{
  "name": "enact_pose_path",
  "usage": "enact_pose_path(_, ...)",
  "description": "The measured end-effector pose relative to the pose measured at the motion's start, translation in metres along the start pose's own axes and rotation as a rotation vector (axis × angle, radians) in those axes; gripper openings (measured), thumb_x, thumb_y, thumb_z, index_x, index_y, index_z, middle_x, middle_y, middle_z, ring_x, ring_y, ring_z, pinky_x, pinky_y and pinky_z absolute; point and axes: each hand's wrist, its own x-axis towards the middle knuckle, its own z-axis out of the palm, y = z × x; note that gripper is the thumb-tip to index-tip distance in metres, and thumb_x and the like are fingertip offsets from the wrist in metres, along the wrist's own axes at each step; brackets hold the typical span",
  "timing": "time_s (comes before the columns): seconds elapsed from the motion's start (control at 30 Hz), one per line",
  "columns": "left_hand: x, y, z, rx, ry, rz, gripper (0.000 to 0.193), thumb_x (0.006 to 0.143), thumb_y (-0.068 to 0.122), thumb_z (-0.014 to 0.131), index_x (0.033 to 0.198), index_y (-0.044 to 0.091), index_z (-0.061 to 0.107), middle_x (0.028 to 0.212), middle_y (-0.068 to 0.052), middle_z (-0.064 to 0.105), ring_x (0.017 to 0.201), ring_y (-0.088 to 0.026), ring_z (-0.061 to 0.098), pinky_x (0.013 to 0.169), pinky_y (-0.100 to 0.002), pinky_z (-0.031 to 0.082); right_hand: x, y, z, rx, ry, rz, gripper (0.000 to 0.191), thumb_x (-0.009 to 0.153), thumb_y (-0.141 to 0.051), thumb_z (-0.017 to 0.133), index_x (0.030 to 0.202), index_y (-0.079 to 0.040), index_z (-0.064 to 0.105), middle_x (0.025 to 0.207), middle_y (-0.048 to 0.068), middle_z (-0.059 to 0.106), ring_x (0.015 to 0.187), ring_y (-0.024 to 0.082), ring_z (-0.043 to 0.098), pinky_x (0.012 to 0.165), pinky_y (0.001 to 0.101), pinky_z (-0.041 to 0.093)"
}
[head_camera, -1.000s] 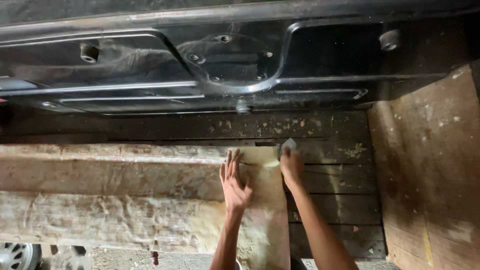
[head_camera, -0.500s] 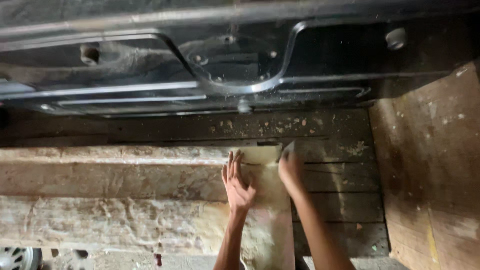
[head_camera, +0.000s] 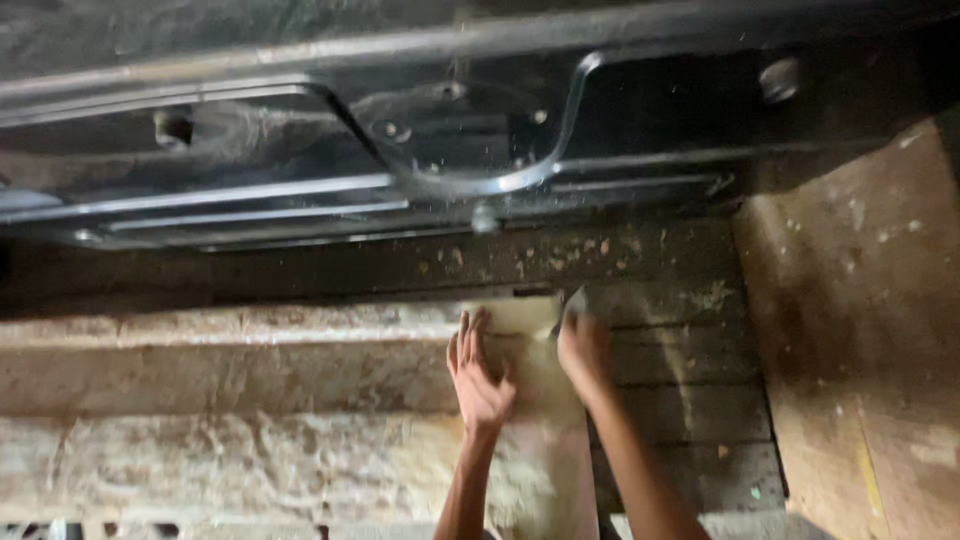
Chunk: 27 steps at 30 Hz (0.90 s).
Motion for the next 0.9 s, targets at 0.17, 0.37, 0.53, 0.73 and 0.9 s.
enact_pose_path(0.17, 0.002, -0.001, 0.0, 0.032, 0.014, -0.002, 0.063, 0.085, 0.021, 0.058, 0.144, 0.002, 0.051, 0.153, -0.015, 0.053, 0.151, -0.034, 0.036, 0.125, -0.054, 0.022, -0.009, -0.007, -0.004, -0.115, -0.032, -0.031, 0.055, 0.102, -0.043, 0.05, 0.084, 0.003, 0.072, 0.087, 0.032, 0.069, 0.086, 0.05, 0.068, 0.078, 0.0588, 0.051)
enact_pose_path(0.37, -0.002, -0.001, 0.002, 0.013, -0.004, -0.007, 0.061, 0.088, 0.021, 0.057, 0.146, 0.004, 0.051, 0.156, -0.016, 0.052, 0.153, -0.035, 0.036, 0.125, -0.055, 0.021, -0.015, -0.006, -0.001, 0.003, 0.166, -0.186, 0.047, 0.097, -0.033, 0.052, 0.073, 0.004, 0.07, 0.073, 0.031, 0.065, 0.073, 0.05, 0.068, 0.064, 0.0599, 0.051)
enact_pose_path(0.53, -0.003, -0.004, 0.002, 0.0, 0.001, -0.014, 0.063, 0.087, 0.025, 0.059, 0.146, 0.004, 0.051, 0.154, -0.014, 0.053, 0.152, -0.034, 0.037, 0.125, -0.054, 0.022, -0.017, -0.009, 0.004, -0.062, 0.087, -0.123, 0.057, 0.103, -0.038, 0.05, 0.069, 0.004, 0.07, 0.071, 0.03, 0.065, 0.073, 0.049, 0.068, 0.067, 0.0584, 0.051)
enact_pose_path(0.73, -0.002, 0.002, -0.002, -0.033, 0.011, -0.012, 0.06, 0.089, 0.024, 0.057, 0.146, 0.004, 0.051, 0.155, -0.015, 0.053, 0.153, -0.035, 0.036, 0.126, -0.054, 0.02, -0.029, 0.011, -0.023, 0.192, -0.094, 0.083, 0.055, 0.102, -0.044, 0.051, 0.076, 0.0, 0.071, 0.064, 0.019, 0.066, 0.058, 0.036, 0.068, 0.057, 0.052, 0.052)
enact_pose_path(0.9, 0.0, 0.005, -0.007, -0.077, -0.002, -0.048, 0.065, 0.083, 0.022, 0.057, 0.145, 0.004, 0.052, 0.151, -0.014, 0.055, 0.153, -0.035, 0.036, 0.126, -0.053, 0.021, -0.032, 0.031, -0.042, 0.218, -0.006, -0.04, 0.054, 0.102, -0.048, 0.057, 0.081, -0.001, 0.074, 0.063, 0.017, 0.07, 0.056, 0.03, 0.07, 0.054, 0.0452, 0.052)
